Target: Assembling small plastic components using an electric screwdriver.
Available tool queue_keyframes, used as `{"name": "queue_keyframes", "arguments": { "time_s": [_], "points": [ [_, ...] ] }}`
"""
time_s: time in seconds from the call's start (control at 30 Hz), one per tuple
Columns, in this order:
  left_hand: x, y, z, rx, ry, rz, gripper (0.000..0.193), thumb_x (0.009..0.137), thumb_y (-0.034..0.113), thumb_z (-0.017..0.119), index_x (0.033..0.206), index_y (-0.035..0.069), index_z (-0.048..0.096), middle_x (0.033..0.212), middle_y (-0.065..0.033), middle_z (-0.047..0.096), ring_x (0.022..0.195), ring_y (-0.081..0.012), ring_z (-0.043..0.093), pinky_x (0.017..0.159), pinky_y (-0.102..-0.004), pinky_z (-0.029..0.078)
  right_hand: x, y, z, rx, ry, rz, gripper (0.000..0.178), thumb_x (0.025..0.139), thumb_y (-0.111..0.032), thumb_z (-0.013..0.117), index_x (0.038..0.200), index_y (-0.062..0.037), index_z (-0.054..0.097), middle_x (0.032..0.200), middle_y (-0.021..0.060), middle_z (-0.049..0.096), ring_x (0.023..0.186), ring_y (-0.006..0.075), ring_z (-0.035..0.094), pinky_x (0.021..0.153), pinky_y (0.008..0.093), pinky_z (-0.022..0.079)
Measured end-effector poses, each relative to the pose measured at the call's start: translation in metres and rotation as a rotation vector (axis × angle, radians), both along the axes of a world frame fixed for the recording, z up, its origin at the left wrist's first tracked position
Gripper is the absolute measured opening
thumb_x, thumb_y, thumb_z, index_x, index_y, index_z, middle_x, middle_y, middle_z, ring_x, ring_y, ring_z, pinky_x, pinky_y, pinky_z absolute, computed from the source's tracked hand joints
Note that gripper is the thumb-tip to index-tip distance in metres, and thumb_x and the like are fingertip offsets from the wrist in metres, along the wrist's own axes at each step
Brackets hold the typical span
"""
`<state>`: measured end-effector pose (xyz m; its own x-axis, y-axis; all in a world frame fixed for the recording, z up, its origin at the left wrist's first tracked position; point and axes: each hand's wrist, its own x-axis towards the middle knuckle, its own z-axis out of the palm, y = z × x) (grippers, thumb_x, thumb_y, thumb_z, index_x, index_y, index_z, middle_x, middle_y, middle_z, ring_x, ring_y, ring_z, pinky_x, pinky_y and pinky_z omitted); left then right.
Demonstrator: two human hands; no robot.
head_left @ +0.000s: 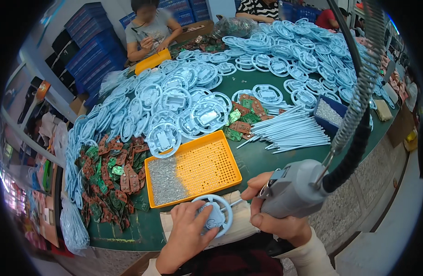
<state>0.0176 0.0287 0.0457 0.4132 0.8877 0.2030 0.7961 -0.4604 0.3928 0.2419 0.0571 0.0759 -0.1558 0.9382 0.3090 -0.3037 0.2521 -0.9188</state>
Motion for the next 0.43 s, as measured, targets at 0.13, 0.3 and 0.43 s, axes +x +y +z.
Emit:
{"name": "queue_keyframes", "arguments": {
  "time_s": [0.13, 0.3, 0.43],
  "points": [
    [-0.0007, 0.0012, -0.0022, -0.010, -0.006, 0.002, 0.055, 0.062, 0.018, 0.082, 0.111, 0.004, 0.062, 0.113, -0.0131, 0.056, 0.101, -0.0310, 0.051, 0.090, -0.0432, 0.037, 0.0006, -0.0011, 0.0002, -0.048, -0.007, -0.043, 0.033, 0.067, -0.005, 0.078, 0.095, 0.0031, 0.064, 0.085, 0.0073, 0.068, 0.070, 0.0117, 0.063, 0.064, 0.0250, 0.049],
    [-0.0004, -0.0003, -0.0034, -0.012, -0.011, 0.030, 0.054, 0.062, 0.018, 0.082, 0.111, 0.004, 0.062, 0.113, -0.0127, 0.056, 0.102, -0.0314, 0.050, 0.091, -0.0431, 0.036, 0.0008, -0.0007, 0.0000, -0.044, -0.003, -0.046, 0.032, 0.065, -0.006, 0.078, 0.092, 0.0020, 0.064, 0.083, 0.0061, 0.067, 0.068, 0.0127, 0.063, 0.063, 0.0256, 0.049],
    [0.0003, -0.0019, -0.0033, -0.024, -0.015, 0.054, 0.053, 0.064, 0.020, 0.080, 0.112, 0.006, 0.062, 0.116, -0.0121, 0.055, 0.104, -0.0316, 0.050, 0.092, -0.0427, 0.036, 0.0006, -0.0014, -0.0004, -0.046, -0.029, -0.057, 0.031, 0.067, -0.006, 0.078, 0.094, 0.0024, 0.064, 0.084, 0.0062, 0.067, 0.069, 0.0159, 0.064, 0.064, 0.0260, 0.049]
  ]
}}
